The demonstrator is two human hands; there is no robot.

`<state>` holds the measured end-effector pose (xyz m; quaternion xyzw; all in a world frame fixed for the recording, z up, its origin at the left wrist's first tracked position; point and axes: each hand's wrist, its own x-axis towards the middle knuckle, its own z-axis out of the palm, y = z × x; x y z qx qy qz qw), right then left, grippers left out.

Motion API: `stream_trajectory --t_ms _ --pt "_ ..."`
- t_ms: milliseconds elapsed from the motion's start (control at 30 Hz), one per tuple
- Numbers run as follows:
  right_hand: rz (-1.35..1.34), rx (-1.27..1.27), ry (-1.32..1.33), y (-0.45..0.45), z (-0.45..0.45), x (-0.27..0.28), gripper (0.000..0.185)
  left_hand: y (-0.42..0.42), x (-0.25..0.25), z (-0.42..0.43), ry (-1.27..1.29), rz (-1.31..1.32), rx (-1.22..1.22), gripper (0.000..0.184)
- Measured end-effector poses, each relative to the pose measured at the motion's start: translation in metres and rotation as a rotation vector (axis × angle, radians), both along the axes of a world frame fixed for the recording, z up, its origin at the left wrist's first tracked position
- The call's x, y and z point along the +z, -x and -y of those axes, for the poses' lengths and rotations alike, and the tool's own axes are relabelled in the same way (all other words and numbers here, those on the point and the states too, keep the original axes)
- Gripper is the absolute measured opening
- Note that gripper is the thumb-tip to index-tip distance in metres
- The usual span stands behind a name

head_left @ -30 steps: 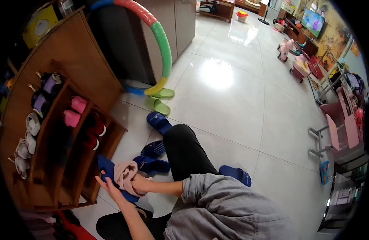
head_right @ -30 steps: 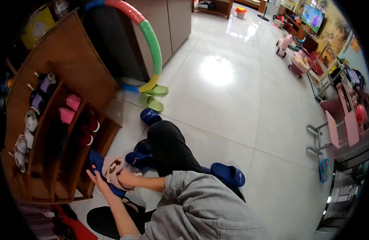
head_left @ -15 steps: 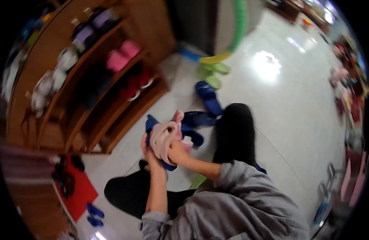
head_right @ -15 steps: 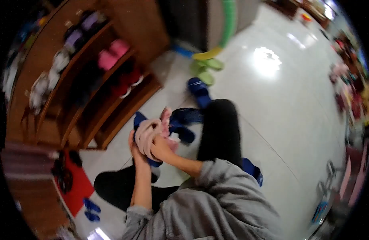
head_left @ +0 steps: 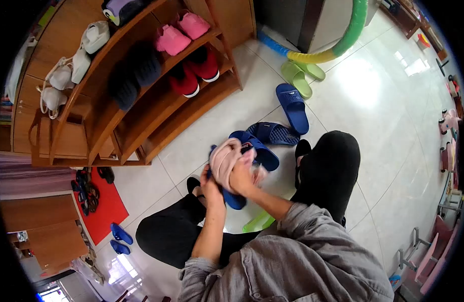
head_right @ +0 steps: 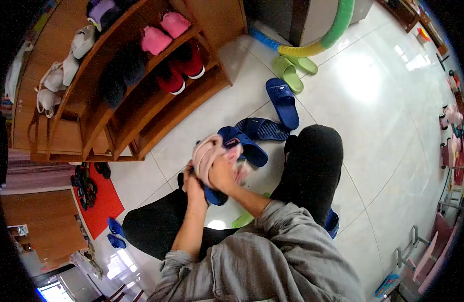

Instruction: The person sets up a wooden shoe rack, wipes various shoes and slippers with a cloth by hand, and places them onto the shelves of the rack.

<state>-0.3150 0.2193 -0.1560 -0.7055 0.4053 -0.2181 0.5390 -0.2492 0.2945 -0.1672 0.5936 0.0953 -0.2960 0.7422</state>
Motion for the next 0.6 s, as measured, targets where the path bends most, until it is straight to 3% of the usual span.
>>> stream_trajectory --t_ms 33,67,100,200,267,367,400,433,467,500,600 --pt "0.125 0.063 -0.064 -0.001 -0.014 -0.012 0.032 -0.010 0.004 0.003 -0.008 0.016 0.091 0.033" --pt "0.091 0.145 -0.238 0.000 -0.022 -0.026 0.035 -0.014 0.009 0.001 0.117 -0.075 0.217 0.033" --pt "0.054 0.225 -0.415 0.002 -0.026 -0.037 0.038 -0.028 -0.003 0.002 0.038 -0.084 0.332 0.037" --pt "-0.116 0.168 -0.632 0.013 -0.014 -0.059 0.045 -0.067 -0.083 -0.027 -0.319 0.221 0.278 0.040" --pt "0.002 -0.051 -0.667 0.015 -0.014 -0.091 0.050 -0.083 -0.117 -0.030 -0.432 0.342 0.271 0.040" --pt "0.033 -0.187 -0.589 0.031 0.013 -0.099 0.052 -0.079 -0.150 -0.027 -1.100 0.586 0.045 0.041" --pt "0.053 -0.225 -0.605 0.036 0.022 -0.101 0.050 -0.056 -0.148 -0.014 -1.085 0.676 0.115 0.035" --pt "0.071 -0.258 -0.619 0.040 0.032 -0.102 0.049 -0.042 -0.155 -0.007 -1.003 0.554 -0.017 0.024" --pt "0.175 -0.322 -0.655 0.046 0.043 -0.094 0.042 -0.021 -0.191 -0.003 -0.908 0.619 -0.090 0.014" --pt "0.263 -0.503 -0.705 0.047 0.057 -0.055 0.042 0.006 -0.199 0.018 -0.691 0.339 -0.172 0.022" --pt "0.362 -0.568 -0.634 0.064 0.093 -0.042 0.049 0.042 -0.175 0.098 -0.289 -0.210 -0.462 0.050"
